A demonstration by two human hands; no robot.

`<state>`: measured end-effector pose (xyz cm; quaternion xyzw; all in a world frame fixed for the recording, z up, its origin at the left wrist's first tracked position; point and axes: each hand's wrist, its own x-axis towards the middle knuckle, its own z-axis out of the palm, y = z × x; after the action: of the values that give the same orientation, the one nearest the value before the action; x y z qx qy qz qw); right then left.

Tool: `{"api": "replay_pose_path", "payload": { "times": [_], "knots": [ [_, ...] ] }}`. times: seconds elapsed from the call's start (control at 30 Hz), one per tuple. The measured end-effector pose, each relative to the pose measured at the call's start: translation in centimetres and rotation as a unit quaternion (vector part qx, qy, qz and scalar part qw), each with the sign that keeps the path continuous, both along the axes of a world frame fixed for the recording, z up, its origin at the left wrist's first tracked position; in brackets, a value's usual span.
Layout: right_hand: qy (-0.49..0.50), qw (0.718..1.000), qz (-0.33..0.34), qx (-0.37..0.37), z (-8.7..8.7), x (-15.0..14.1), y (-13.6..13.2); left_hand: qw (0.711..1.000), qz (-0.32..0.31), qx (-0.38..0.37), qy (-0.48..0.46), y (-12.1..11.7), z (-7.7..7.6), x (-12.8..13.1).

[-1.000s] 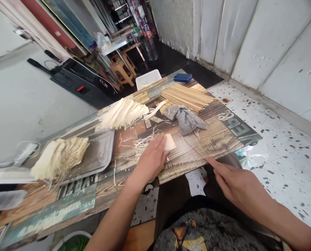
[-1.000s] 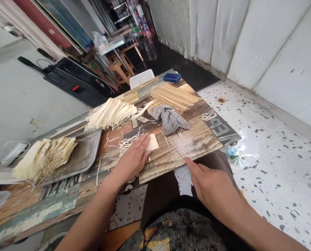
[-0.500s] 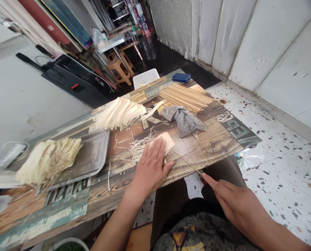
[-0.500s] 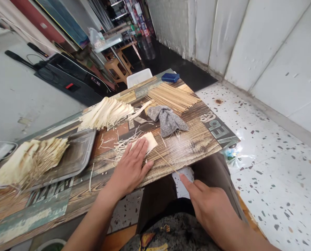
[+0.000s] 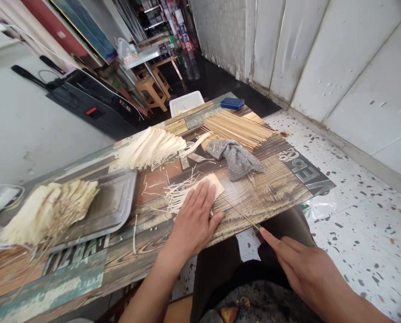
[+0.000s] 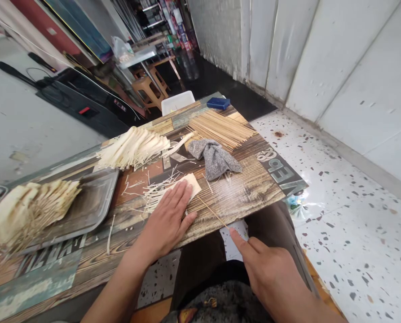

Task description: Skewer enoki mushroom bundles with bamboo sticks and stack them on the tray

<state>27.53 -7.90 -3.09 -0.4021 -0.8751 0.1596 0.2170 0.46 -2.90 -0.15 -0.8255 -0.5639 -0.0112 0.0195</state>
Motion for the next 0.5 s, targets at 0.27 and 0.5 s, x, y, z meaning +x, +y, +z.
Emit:
{"api": "replay_pose_path", "payload": {
  "times": [0.27, 0.5],
  "knots": [
    [-0.018, 1.000, 0.000, -0.006, 0.25, 0.22, -0.21, 1.000, 0.000, -0.002, -0.010, 0.10, -0.10, 0.03],
    [-0.020, 1.000, 0.005, -0.012, 0.34, 0.00, -0.04, 1.000, -0.001, 0.000, -0.013, 0.09, -0.27, 0.02]
  ]
}}
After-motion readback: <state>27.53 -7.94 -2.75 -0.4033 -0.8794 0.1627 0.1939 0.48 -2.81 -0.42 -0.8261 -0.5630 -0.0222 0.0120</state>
